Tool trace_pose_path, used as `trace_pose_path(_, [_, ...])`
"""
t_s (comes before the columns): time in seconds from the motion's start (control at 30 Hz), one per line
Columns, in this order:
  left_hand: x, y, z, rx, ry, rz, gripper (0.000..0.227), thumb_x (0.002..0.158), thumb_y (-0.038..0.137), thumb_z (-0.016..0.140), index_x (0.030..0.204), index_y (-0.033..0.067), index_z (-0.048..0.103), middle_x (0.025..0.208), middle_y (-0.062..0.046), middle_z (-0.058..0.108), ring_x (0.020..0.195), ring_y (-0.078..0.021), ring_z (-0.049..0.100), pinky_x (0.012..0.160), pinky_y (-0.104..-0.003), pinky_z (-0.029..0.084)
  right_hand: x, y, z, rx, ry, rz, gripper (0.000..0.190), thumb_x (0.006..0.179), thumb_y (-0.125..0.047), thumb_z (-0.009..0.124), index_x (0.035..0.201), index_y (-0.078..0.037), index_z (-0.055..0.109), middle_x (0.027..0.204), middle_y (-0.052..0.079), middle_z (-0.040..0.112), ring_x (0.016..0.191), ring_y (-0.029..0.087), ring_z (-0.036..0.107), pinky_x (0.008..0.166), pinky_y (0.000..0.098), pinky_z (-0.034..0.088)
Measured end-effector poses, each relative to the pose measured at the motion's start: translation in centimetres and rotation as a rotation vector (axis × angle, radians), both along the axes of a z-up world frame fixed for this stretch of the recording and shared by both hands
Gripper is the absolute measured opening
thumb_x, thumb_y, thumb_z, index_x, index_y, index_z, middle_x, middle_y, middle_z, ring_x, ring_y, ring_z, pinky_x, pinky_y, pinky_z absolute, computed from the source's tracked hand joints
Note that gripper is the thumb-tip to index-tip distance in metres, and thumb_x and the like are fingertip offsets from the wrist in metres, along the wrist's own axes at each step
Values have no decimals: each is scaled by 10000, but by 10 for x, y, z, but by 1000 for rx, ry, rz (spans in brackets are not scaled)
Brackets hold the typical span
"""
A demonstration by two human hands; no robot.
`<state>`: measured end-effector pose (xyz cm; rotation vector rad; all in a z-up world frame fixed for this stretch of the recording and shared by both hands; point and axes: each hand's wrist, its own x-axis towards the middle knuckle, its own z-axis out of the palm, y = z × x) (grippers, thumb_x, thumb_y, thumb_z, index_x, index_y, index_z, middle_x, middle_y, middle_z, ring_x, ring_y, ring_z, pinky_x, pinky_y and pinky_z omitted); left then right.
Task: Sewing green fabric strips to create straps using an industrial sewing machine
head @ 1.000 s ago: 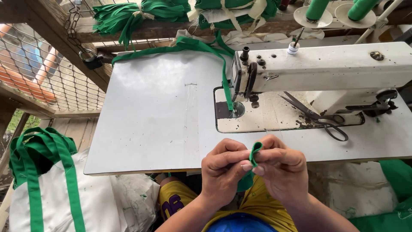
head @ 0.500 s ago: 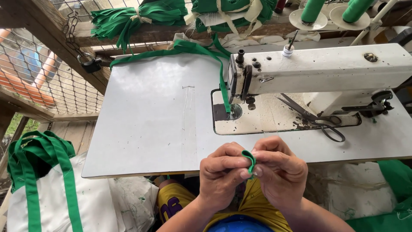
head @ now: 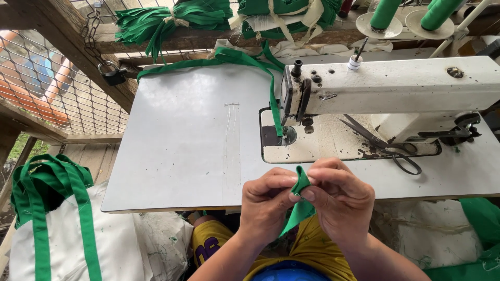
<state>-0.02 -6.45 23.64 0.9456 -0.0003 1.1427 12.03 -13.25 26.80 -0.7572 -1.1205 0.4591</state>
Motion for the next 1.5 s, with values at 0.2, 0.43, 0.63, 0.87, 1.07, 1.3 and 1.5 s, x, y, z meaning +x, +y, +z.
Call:
trace_pose_path(0.2, [-6,9,3,-132,1,-207,165,868,-21,805,1024,25,778,971,-161,671,794,-268,697,702,-304,665,3,2,9,-45,135,228,202,888,72,730,1081,13,714,1029,153,601,759,212,694,702,248,686])
trace_pose_path(0.43, [-17,0,45,247,284,212,48,976,83,700,1015,75,673,1035,-111,649,955,-199,651,842,-294,571,-4,1,18,-78,-316,-236,89,969,-66,657,1038,-11,672,986,154,657,841,197,671,701,241,575])
trace_pose_path(0.63, [-18,-7,54,384,381,499,133,1038,95,610,1158,37,615,1014,-133,707,904,-209,693,792,-303,586,-3,9,24,35,-521,-406,139,996,-41,618,1100,47,640,959,173,694,817,278,695,718,332,578])
trace_pose_path(0.87, [-19,-1,67,416,497,609,102,968,76,706,1068,74,724,992,-98,739,911,-193,725,801,-287,612,6,17,23,88,-709,-558,94,987,2,636,1040,79,643,887,177,704,758,286,688,704,381,579])
trace_pose_path(1.07, [-22,9,68,331,585,504,95,886,82,796,917,103,708,894,-54,720,800,-140,666,686,-250,529,11,16,32,28,-777,-544,62,988,-24,642,1000,36,650,934,168,675,804,281,652,748,379,532])
trace_pose_path(1.3, [-14,7,74,524,695,700,56,966,172,706,984,119,713,819,-18,726,659,-112,632,601,-240,542,5,19,30,49,-832,-580,100,997,-6,595,943,73,625,862,164,634,726,276,611,679,380,514])
trace_pose_path(1.5, [-7,8,71,312,624,578,99,903,147,771,850,74,731,864,-70,687,671,-100,633,490,-200,493,2,25,24,148,-836,-628,142,985,-7,575,897,103,592,816,188,613,679,293,592,623,393,508])
